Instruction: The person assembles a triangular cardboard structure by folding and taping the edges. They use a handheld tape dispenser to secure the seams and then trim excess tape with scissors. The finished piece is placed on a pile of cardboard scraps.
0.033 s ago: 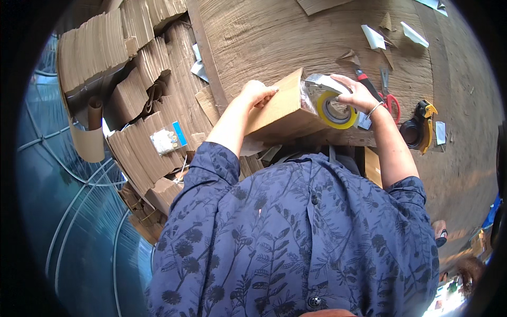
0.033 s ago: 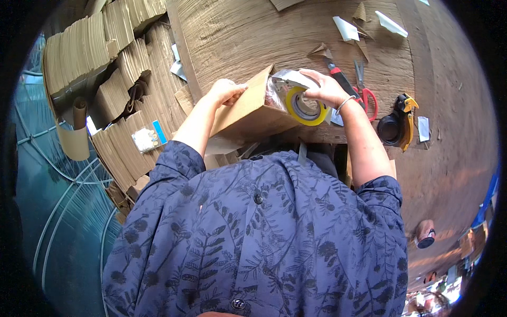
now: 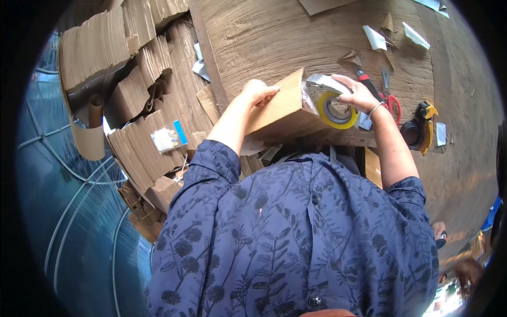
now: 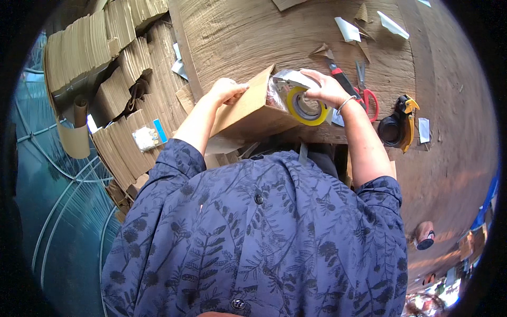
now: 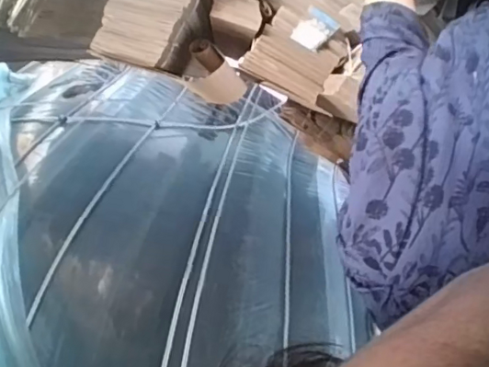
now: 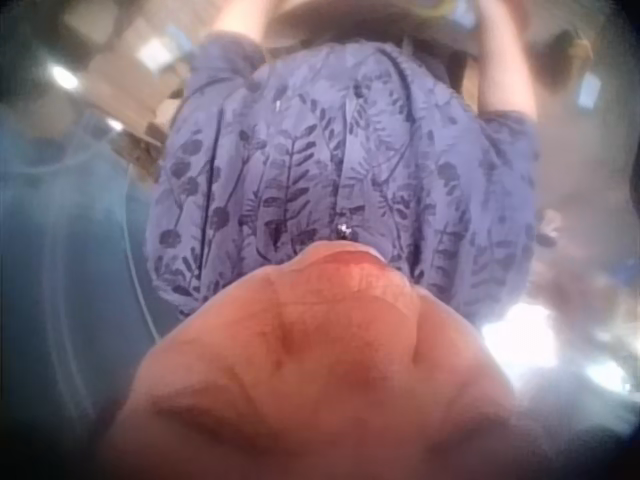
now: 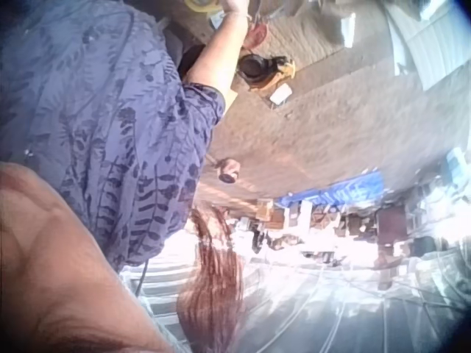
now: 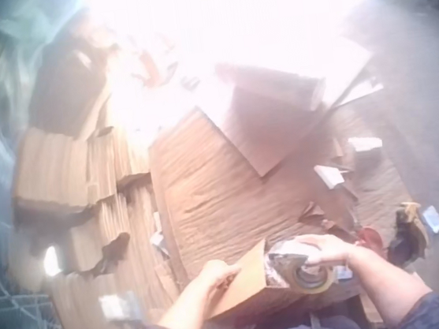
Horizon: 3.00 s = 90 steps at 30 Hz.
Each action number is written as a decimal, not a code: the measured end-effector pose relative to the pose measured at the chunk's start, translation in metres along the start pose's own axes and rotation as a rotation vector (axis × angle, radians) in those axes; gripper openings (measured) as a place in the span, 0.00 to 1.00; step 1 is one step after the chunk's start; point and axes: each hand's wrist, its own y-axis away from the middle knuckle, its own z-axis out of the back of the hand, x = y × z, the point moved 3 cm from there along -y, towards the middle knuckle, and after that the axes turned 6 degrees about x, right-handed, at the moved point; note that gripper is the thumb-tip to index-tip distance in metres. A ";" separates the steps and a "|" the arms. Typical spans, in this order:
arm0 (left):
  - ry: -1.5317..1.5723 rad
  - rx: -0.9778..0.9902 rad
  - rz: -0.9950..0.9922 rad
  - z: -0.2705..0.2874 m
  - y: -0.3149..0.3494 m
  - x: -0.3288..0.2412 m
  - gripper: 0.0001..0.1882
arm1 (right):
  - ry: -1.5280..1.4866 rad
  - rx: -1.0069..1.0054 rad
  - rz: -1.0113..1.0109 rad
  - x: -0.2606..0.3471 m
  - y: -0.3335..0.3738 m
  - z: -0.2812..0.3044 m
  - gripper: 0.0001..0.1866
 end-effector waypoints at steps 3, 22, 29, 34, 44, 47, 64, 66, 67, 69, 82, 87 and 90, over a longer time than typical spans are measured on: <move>-0.288 -0.176 -0.032 0.007 -0.005 0.017 0.28 | 0.032 0.000 0.006 0.002 -0.002 0.000 0.42; -0.730 -0.090 -0.843 -0.078 0.073 -0.071 0.48 | -0.102 -0.086 -0.045 -0.016 0.040 -0.016 0.37; -0.811 -0.077 -0.767 -0.079 0.075 -0.082 0.45 | -0.237 -0.147 -0.031 -0.026 0.086 -0.038 0.38; -0.817 -0.061 -0.768 -0.082 0.071 -0.085 0.44 | -0.244 -0.221 0.014 -0.040 0.098 -0.049 0.37; -0.815 -0.117 -0.761 -0.081 0.069 -0.086 0.43 | -0.413 -0.421 -0.106 -0.045 0.175 -0.139 0.40; -0.785 -0.072 -0.714 -0.083 0.073 -0.089 0.43 | -0.428 -0.529 -0.049 -0.061 0.190 -0.176 0.41; -0.766 -0.092 -0.692 -0.088 0.078 -0.096 0.47 | -0.361 0.176 -0.665 -0.063 0.051 -0.164 0.17; -0.735 -0.122 -0.731 -0.088 0.073 -0.094 0.45 | 0.107 0.325 -0.649 -0.055 0.022 -0.186 0.19; -0.770 -0.273 -0.922 -0.086 0.072 -0.093 0.43 | 0.198 0.229 -0.742 -0.047 0.031 -0.196 0.23; -0.831 -0.558 -1.299 -0.090 0.079 -0.080 0.39 | 0.062 0.241 -0.682 -0.091 0.042 -0.212 0.22; 0.089 0.568 -0.032 -0.159 0.018 0.098 0.20 | -0.351 -0.440 -0.012 -0.018 0.205 -0.166 0.40; 0.688 0.845 -0.296 -0.139 0.131 -0.012 0.19 | 0.241 -0.678 0.247 0.047 0.201 -0.155 0.44; 0.720 0.761 -0.390 -0.124 0.136 -0.029 0.16 | 0.538 -0.691 0.345 0.066 0.187 -0.141 0.44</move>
